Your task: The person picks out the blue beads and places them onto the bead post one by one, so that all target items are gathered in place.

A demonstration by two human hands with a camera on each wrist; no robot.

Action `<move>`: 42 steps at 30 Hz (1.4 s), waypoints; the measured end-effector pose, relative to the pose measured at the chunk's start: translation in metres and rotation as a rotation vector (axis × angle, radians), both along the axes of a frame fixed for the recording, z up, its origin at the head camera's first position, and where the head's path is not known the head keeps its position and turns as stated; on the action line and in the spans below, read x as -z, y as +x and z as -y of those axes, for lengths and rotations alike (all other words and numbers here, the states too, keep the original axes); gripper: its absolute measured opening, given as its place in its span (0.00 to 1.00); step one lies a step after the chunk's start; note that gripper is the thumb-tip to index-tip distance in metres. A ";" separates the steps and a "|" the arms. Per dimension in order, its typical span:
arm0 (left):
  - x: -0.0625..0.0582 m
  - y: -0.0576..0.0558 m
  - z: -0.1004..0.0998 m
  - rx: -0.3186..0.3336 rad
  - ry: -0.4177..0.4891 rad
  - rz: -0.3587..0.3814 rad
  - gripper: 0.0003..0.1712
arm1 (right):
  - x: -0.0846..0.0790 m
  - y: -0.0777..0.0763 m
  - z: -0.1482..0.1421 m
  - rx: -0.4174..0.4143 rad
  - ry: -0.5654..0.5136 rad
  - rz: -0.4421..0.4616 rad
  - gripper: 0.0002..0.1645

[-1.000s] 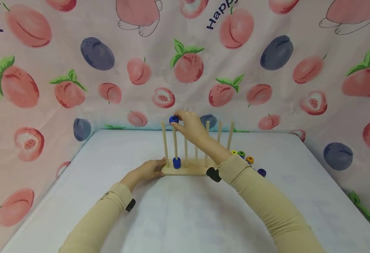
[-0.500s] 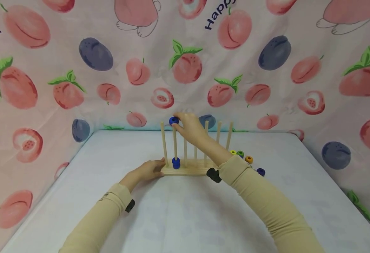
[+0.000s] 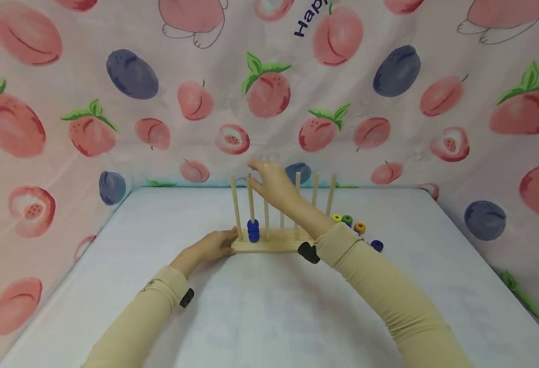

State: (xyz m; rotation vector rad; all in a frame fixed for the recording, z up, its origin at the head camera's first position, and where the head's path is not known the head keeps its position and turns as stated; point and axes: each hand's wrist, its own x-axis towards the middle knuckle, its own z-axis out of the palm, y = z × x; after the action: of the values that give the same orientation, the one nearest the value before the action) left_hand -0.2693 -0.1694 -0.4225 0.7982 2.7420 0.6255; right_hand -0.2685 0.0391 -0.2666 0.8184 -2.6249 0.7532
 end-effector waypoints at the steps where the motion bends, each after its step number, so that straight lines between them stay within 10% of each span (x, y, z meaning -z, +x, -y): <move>1: -0.001 -0.001 0.000 0.006 0.001 -0.003 0.30 | 0.000 0.000 -0.001 0.001 -0.006 -0.010 0.22; 16: -0.005 -0.009 -0.006 0.008 -0.016 0.005 0.31 | 0.024 0.009 -0.038 -0.139 -0.243 -0.170 0.20; 42: -0.004 -0.001 -0.005 0.025 -0.062 0.020 0.34 | 0.091 0.031 -0.145 -0.212 -0.299 0.069 0.19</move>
State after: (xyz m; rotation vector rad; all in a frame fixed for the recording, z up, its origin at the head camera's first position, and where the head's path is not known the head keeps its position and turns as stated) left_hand -0.2707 -0.1649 -0.4189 0.8064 2.7143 0.5380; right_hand -0.2371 0.1843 -0.3577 1.0030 -2.4215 1.2161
